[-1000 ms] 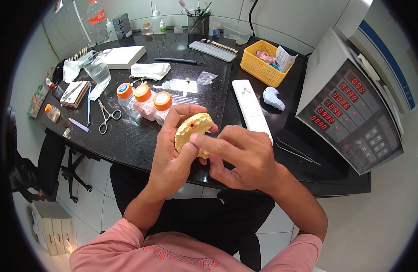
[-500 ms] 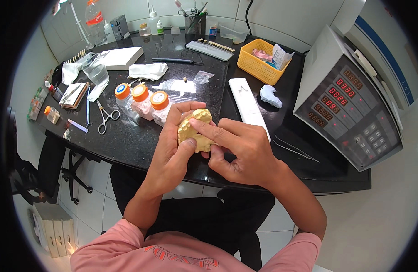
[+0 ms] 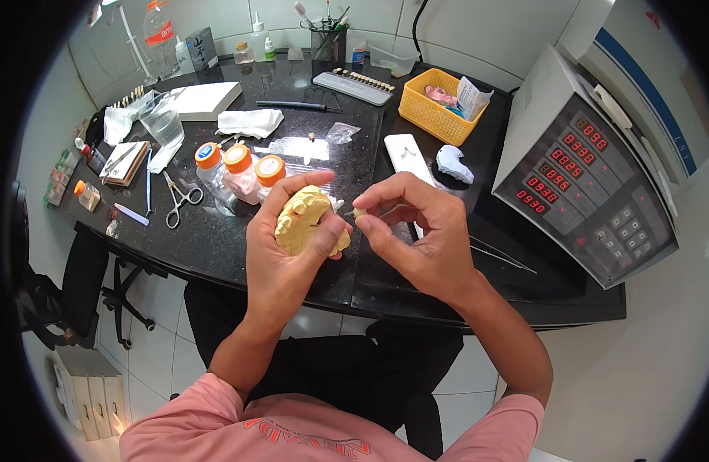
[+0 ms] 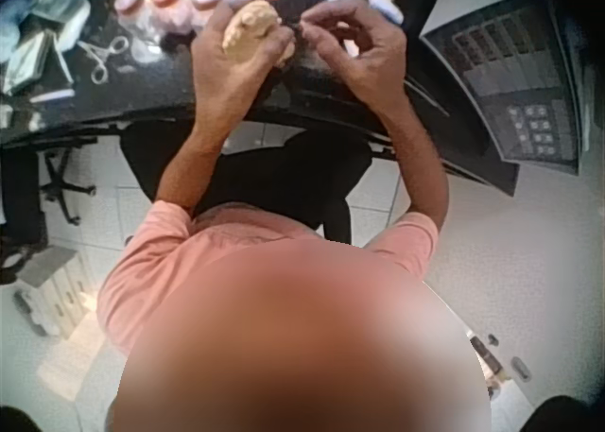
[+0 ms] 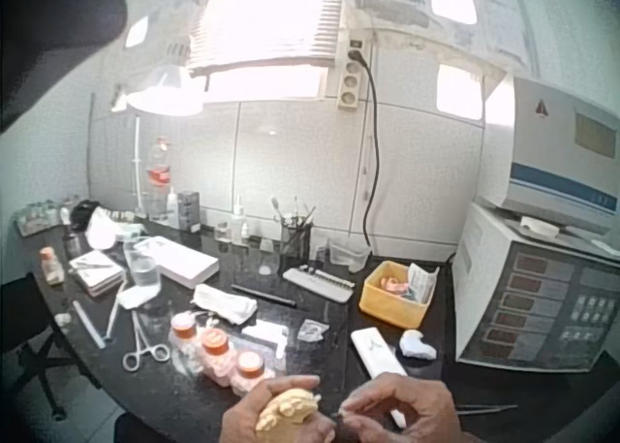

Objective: The recorder examines, fits together, and reviews documentation for dental cast models at a laboratory workbench.

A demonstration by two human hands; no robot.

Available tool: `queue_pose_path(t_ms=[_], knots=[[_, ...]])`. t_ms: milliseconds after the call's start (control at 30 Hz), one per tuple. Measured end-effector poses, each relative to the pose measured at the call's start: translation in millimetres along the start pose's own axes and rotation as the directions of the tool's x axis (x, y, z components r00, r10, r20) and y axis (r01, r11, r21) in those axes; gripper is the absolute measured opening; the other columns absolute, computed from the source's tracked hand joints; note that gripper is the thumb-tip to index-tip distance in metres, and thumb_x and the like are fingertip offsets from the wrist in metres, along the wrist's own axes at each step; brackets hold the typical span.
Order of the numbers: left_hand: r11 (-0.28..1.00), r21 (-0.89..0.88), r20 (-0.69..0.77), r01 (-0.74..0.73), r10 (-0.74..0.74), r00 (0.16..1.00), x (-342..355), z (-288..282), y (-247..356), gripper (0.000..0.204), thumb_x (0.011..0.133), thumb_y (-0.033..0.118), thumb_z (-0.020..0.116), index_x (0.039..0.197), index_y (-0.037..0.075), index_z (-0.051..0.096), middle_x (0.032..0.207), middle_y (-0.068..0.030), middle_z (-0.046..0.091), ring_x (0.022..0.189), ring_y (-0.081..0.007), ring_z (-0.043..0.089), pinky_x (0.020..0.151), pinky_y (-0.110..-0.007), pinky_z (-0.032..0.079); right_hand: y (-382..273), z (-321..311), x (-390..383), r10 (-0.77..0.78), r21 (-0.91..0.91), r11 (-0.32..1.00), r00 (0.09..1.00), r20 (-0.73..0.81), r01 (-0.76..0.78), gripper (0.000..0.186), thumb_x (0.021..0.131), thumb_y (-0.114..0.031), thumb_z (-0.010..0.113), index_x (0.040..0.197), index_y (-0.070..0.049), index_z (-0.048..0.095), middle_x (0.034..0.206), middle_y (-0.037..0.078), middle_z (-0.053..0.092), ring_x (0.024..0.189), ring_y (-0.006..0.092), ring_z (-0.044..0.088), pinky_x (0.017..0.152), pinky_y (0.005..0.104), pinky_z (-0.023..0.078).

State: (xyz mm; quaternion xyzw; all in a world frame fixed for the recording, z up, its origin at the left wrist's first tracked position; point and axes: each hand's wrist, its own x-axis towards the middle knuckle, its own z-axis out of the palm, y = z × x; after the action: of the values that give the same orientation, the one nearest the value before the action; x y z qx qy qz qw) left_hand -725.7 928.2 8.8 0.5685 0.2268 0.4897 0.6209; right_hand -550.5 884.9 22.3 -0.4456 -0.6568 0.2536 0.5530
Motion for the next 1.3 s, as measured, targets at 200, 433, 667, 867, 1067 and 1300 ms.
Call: queue_pose_path(t_ms=[200, 433, 667, 867, 1067, 1300], knots=[[0.992, -0.060, -0.042, -0.111, 0.108, 0.993, -2.0, 0.9, -5.9, 0.025, 0.086, 0.002, 0.069, 0.106, 0.001, 0.054, 0.090, -0.0042, 0.064, 0.085, -0.0066, 0.060, 0.074, -0.021, 0.050, 0.2, 2.0, 0.8, 0.003, 0.022, 1.000, 1.000, 0.027, -0.004, 0.020, 0.083, -0.001, 0.071, 0.102, 0.002, 0.065, 0.095, 0.008, 0.068, 0.081, 0.0097, 0.065, 0.073, 0.0229, 0.055], [0.992, -0.039, -0.012, -0.124, 0.123, 0.992, -1.2, 0.0, -6.7, 0.025, 0.087, 0.002, 0.068, 0.107, 0.001, 0.054, 0.093, -0.0060, 0.066, 0.086, -0.0074, 0.061, 0.075, -0.021, 0.050, -2.2, -0.1, 0.6, 0.009, -0.007, 1.000, 0.997, 0.074, -0.009, 0.021, 0.083, -0.002, 0.072, 0.103, 0.002, 0.066, 0.095, 0.009, 0.069, 0.083, 0.0109, 0.067, 0.072, 0.0233, 0.055], [0.988, -0.111, -0.038, -0.109, 0.105, 0.994, -1.7, 0.2, -6.3, 0.026, 0.087, 0.004, 0.069, 0.108, 0.001, 0.054, 0.091, -0.0055, 0.066, 0.078, -0.0062, 0.060, 0.066, -0.019, 0.049, -5.0, 1.9, 1.6, -0.006, -0.034, 0.999, 0.998, 0.058, 0.008, 0.024, 0.082, -0.002, 0.073, 0.104, 0.001, 0.067, 0.096, 0.009, 0.070, 0.085, 0.0115, 0.067, 0.072, 0.0241, 0.056], [0.988, -0.106, -0.035, -0.114, 0.111, 0.993, -1.4, -0.1, -7.5, 0.027, 0.087, 0.004, 0.069, 0.109, 0.002, 0.054, 0.091, -0.0060, 0.067, 0.078, -0.0062, 0.060, 0.066, -0.019, 0.049, -4.2, 0.4, 2.5, -0.040, -0.058, 0.997, 0.996, 0.077, 0.044, 0.019, 0.082, -0.001, 0.072, 0.101, 0.001, 0.069, 0.094, 0.009, 0.070, 0.084, 0.0124, 0.068, 0.070, 0.0243, 0.056], [0.989, -0.082, -0.028, -0.121, 0.119, 0.993, -2.8, -0.6, -6.5, 0.028, 0.087, 0.006, 0.070, 0.109, 0.001, 0.054, 0.092, -0.0065, 0.067, 0.082, -0.0069, 0.061, 0.071, -0.020, 0.049, -2.8, -0.2, 1.2, -0.043, -0.043, 0.998, 0.997, 0.063, 0.045, 0.018, 0.083, -0.003, 0.073, 0.100, 0.001, 0.069, 0.094, 0.009, 0.070, 0.082, 0.0126, 0.068, 0.069, 0.0245, 0.056], [0.996, -0.061, -0.060, -0.067, 0.063, 0.996, -3.9, 0.2, -5.1, 0.027, 0.087, 0.007, 0.071, 0.108, 0.001, 0.055, 0.088, -0.0036, 0.065, 0.077, -0.0050, 0.059, 0.066, -0.018, 0.048, -4.8, 3.2, 3.6, -0.049, -0.075, 0.996, 0.997, 0.063, 0.053, 0.020, 0.081, -0.002, 0.073, 0.101, -0.002, 0.070, 0.095, 0.009, 0.070, 0.083, 0.0124, 0.067, 0.067, 0.0246, 0.056]])
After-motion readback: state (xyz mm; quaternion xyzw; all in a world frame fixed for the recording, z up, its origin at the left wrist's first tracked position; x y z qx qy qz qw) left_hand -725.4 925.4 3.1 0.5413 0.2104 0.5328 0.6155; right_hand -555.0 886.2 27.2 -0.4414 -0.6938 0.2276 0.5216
